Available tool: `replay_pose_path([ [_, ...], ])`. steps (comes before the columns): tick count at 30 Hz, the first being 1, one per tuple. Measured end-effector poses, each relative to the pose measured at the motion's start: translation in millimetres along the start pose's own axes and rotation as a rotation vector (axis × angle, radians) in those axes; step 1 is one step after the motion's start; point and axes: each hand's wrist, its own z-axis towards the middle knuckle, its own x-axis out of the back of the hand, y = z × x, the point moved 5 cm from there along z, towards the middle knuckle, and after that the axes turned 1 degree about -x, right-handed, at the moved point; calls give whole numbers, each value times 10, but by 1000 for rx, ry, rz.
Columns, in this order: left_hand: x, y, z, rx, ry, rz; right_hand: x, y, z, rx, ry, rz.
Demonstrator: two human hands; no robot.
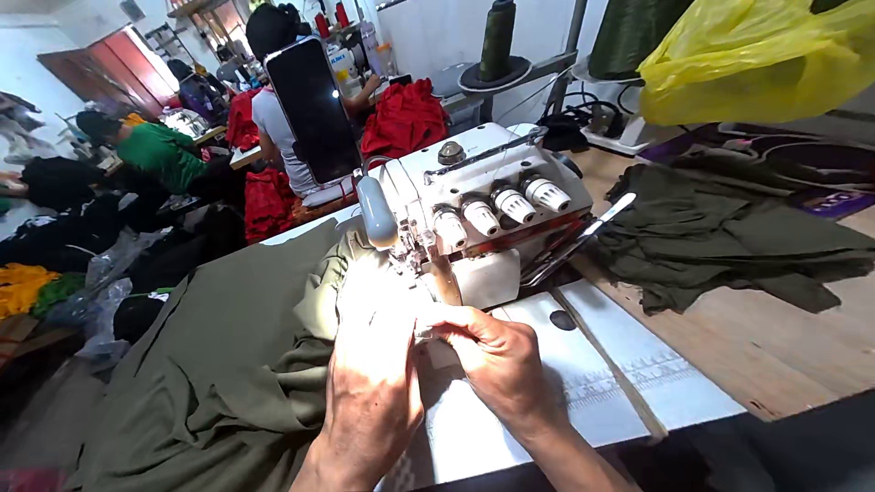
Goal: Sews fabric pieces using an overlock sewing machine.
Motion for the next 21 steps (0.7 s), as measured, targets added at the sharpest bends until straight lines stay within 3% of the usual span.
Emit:
replay_pose_path([
  [12, -95, -80, 111, 121, -70, -4, -47, 34, 15, 16, 28, -31],
  [21, -275, -141, 378, 140, -107, 173, -28, 85, -7, 8, 30, -74],
])
